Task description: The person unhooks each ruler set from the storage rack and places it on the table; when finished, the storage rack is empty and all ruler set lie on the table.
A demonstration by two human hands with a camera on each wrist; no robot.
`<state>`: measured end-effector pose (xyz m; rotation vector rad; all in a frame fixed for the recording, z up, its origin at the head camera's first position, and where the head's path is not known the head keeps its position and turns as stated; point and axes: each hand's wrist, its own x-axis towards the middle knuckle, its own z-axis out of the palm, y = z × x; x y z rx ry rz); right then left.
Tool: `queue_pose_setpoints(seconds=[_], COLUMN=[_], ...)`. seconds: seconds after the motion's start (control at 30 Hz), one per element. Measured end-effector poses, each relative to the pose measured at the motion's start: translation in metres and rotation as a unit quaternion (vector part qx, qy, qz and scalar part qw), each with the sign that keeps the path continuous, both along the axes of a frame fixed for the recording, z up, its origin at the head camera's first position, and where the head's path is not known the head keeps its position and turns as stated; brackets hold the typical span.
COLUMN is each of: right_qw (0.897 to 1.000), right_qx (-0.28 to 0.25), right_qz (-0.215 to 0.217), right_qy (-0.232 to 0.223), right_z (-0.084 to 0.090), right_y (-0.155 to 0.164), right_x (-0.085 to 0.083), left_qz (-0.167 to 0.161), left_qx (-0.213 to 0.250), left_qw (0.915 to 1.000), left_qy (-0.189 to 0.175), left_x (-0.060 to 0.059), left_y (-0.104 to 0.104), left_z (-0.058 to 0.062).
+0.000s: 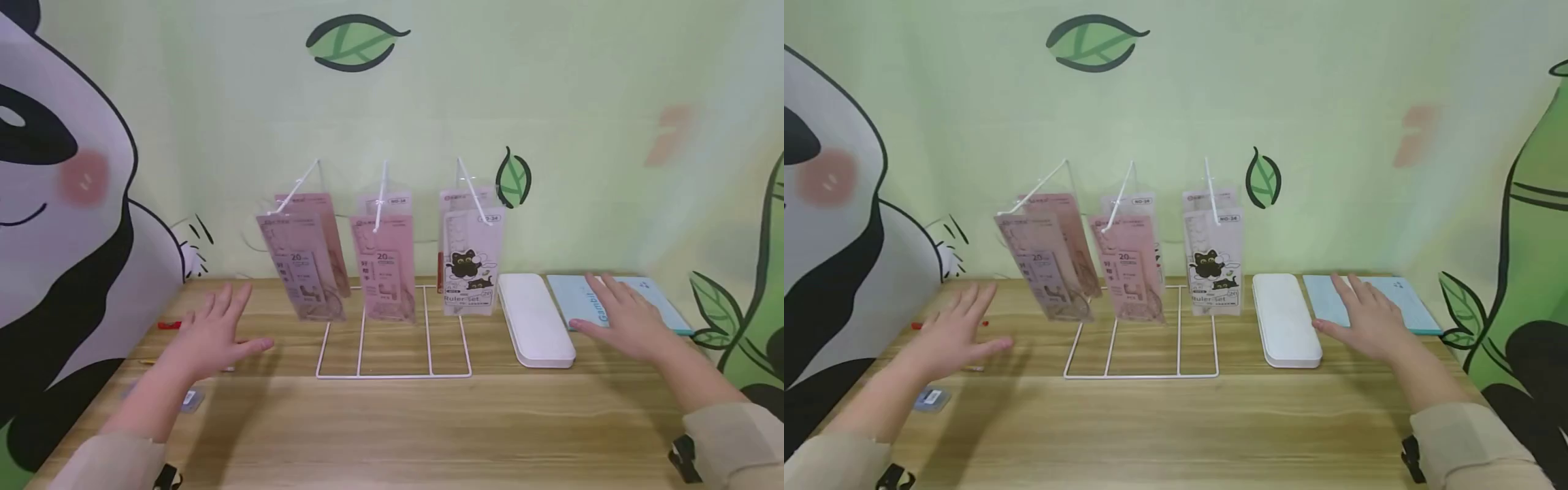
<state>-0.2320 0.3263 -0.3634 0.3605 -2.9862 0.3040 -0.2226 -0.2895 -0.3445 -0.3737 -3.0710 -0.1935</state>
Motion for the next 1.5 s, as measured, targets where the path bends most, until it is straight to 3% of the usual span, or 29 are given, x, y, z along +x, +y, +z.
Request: queue_pose_setpoints(seconds=[0.13,0.4,0.67,0.9,1.2,1.37,1.5], right_qw=[0.998,0.994,0.988,0.984,0.977,0.972,0.969], right_qx=[-0.035,-0.068,-0.122,-0.156,-0.191,-0.21,-0.219], right_qz=[0.034,0.067,0.09,0.086,0.091,0.101,0.112], right_qy=[0.037,0.058,-0.008,-0.026,-0.002,0.013,0.025], right_z=[-0.005,-0.015,-0.012,-0.01,-0.001,0.002,0.001], right_y=[-0.002,-0.006,-0.018,-0.035,-0.059,-0.071,-0.081], right_x=[-0.001,-0.004,-0.011,-0.012,-0.011,-0.009,-0.01], left_qz=[-0.014,-0.047,-0.069,-0.081,-0.092,-0.096,-0.118], left_qx=[0.049,0.135,0.181,0.193,0.213,0.217,0.214], left_qw=[0.9987,0.9897,0.9811,0.9778,0.9727,0.9712,0.9692], left_qy=[0.005,0.01,0.006,0.016,-0.007,-0.02,-0.034], left_x=[0.005,0.007,0.006,0.011,0.012,0.01,0.006], left_y=[0.002,0.015,0.028,0.036,0.045,0.052,0.06], left_z=[-0.01,-0.021,-0.027,-0.043,-0.068,-0.076,-0.079])
